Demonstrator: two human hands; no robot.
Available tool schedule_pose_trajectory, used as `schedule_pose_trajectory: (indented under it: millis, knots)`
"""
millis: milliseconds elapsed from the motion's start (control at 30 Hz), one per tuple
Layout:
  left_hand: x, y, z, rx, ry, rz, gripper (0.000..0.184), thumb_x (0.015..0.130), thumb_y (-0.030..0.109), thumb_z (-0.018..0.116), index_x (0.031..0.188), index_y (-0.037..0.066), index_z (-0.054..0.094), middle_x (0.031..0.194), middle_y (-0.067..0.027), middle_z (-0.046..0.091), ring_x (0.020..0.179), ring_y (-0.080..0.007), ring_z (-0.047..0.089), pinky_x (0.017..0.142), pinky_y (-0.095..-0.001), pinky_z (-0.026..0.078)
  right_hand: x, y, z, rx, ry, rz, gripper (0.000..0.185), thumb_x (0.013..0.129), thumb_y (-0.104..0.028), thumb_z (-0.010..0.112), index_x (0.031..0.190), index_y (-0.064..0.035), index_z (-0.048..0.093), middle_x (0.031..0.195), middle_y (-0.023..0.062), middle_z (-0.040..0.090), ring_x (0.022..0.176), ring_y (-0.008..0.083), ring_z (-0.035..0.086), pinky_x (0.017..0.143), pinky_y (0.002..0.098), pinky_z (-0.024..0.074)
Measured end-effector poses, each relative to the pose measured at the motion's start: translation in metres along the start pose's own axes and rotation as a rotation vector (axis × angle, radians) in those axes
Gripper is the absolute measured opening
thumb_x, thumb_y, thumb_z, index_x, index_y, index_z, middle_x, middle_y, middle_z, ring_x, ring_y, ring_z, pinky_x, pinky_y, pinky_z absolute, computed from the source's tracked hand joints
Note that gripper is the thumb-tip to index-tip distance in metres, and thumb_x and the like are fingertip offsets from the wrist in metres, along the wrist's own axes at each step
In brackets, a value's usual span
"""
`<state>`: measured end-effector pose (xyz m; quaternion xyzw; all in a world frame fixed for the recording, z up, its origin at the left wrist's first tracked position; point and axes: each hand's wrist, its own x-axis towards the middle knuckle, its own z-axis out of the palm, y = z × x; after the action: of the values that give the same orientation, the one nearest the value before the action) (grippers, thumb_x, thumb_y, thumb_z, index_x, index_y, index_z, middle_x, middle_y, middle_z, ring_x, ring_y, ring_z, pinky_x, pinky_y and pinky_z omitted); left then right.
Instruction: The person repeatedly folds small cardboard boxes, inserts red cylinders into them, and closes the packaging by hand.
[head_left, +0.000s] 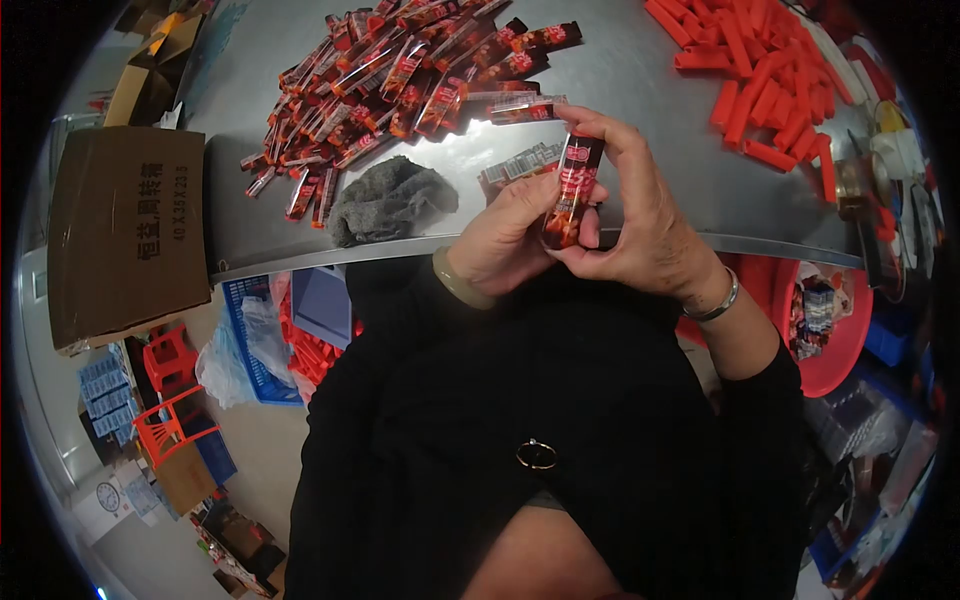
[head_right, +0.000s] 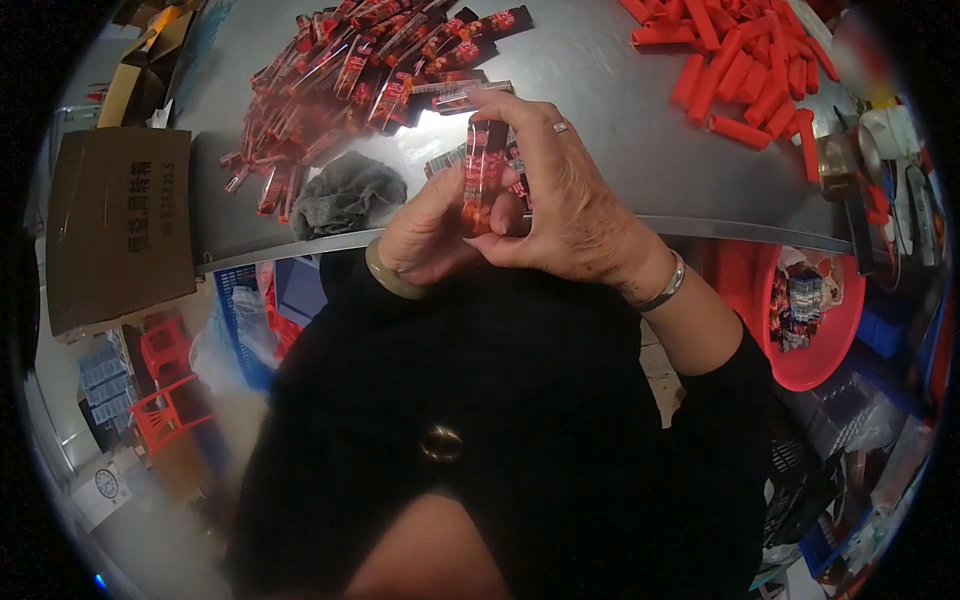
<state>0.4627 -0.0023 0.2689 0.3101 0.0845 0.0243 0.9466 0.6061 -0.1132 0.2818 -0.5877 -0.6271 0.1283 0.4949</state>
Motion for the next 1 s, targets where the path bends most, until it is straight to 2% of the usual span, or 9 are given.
schedule_pose_trajectory:
  millis: [200,333,400,467,567,667,767,867,1000]
  knots:
    - [-0.002,-0.001,-0.002,-0.063,-0.023,-0.023,0.046,0.102,0.04,0.041,0.119,0.001,0.058,0.085,-0.0096,0.063,0.078,-0.0148,0.061,0.073,-0.0258,0.051,-0.001,-0.001,0.004,0.108,0.008,-0.012,0.093,0.058,-0.012,0.082,0.136,-0.0053,0.033,0.134,0.0157,0.045,0.12,0.0329,0.046,0.104,0.0395,0.0391]
    - [-0.004,0.003,-0.004,0.002,-0.058,-0.044,0.047,0.103,0.041,0.039,0.118,0.001,0.058,0.084,-0.0103,0.063,0.076,-0.0156,0.06,0.07,-0.0255,0.049,-0.004,-0.002,0.007,0.134,0.065,-0.098,0.092,0.058,-0.013,0.083,0.135,-0.0055,0.034,0.139,0.0164,0.042,0.121,0.0333,0.046,0.104,0.0404,0.0377]
    - [-0.005,0.007,-0.003,0.02,-0.175,-0.041,0.048,0.102,0.042,0.039,0.118,0.002,0.059,0.083,-0.0103,0.062,0.075,-0.0156,0.058,0.068,-0.0251,0.047,-0.004,-0.002,0.006,0.141,0.098,-0.114,0.092,0.057,-0.014,0.084,0.134,-0.0056,0.035,0.14,0.017,0.042,0.121,0.0335,0.046,0.104,0.0412,0.0369]
    - [-0.007,0.007,0.0,0.05,-0.15,-0.042,0.048,0.102,0.043,0.04,0.118,0.002,0.059,0.083,-0.01,0.062,0.075,-0.0153,0.058,0.069,-0.025,0.046,-0.004,-0.001,-0.001,0.05,0.021,-0.146,0.099,0.057,-0.008,0.087,0.137,-0.0074,0.029,0.144,0.0233,0.037,0.129,0.0341,0.043,0.108,0.0421,0.0346]
    - [-0.008,0.007,0.001,0.082,-0.131,-0.054,0.049,0.1,0.044,0.043,0.118,0.002,0.059,0.082,-0.0096,0.061,0.075,-0.0148,0.058,0.069,-0.0248,0.046,-0.003,-0.007,-0.004,-0.05,0.012,-0.185,0.096,0.057,-0.011,0.088,0.134,-0.0084,0.032,0.142,0.0241,0.04,0.124,0.0356,0.046,0.103,0.0421,0.0375]
    - [-0.008,0.006,-0.002,0.091,-0.141,-0.058,0.049,0.099,0.046,0.044,0.117,0.002,0.059,0.082,-0.0092,0.06,0.075,-0.0145,0.058,0.069,-0.0246,0.046,-0.003,-0.007,-0.002,-0.029,0.041,-0.194,0.089,0.056,-0.012,0.086,0.131,-0.0066,0.038,0.14,0.0198,0.043,0.125,0.0331,0.047,0.106,0.0433,0.0348]
    - [-0.008,0.006,-0.003,0.096,-0.146,-0.063,0.049,0.099,0.045,0.044,0.118,0.002,0.059,0.082,-0.0088,0.06,0.075,-0.0142,0.058,0.069,-0.0242,0.045,-0.004,-0.007,-0.001,-0.014,0.047,-0.189,0.088,0.056,-0.012,0.085,0.13,-0.0066,0.039,0.141,0.0197,0.043,0.125,0.0326,0.046,0.106,0.0437,0.0347]
    - [-0.01,0.006,-0.002,0.105,-0.126,-0.072,0.048,0.099,0.046,0.045,0.117,0.003,0.059,0.081,-0.0083,0.06,0.074,-0.0136,0.057,0.067,-0.0236,0.044,-0.002,-0.005,-0.003,-0.054,0.023,-0.206,0.093,0.056,-0.012,0.089,0.131,-0.0079,0.034,0.14,0.0247,0.042,0.12,0.0367,0.049,0.101,0.0423,0.0389]
    - [-0.007,0.004,-0.005,0.126,-0.075,-0.079,0.048,0.098,0.048,0.046,0.114,0.004,0.06,0.08,-0.0076,0.06,0.072,-0.0128,0.055,0.063,-0.0232,0.041,-0.005,0.0,0.001,-0.023,0.037,-0.174,0.092,0.055,-0.01,0.087,0.13,-0.005,0.034,0.139,0.0244,0.042,0.12,0.0374,0.048,0.1,0.0426,0.0408]
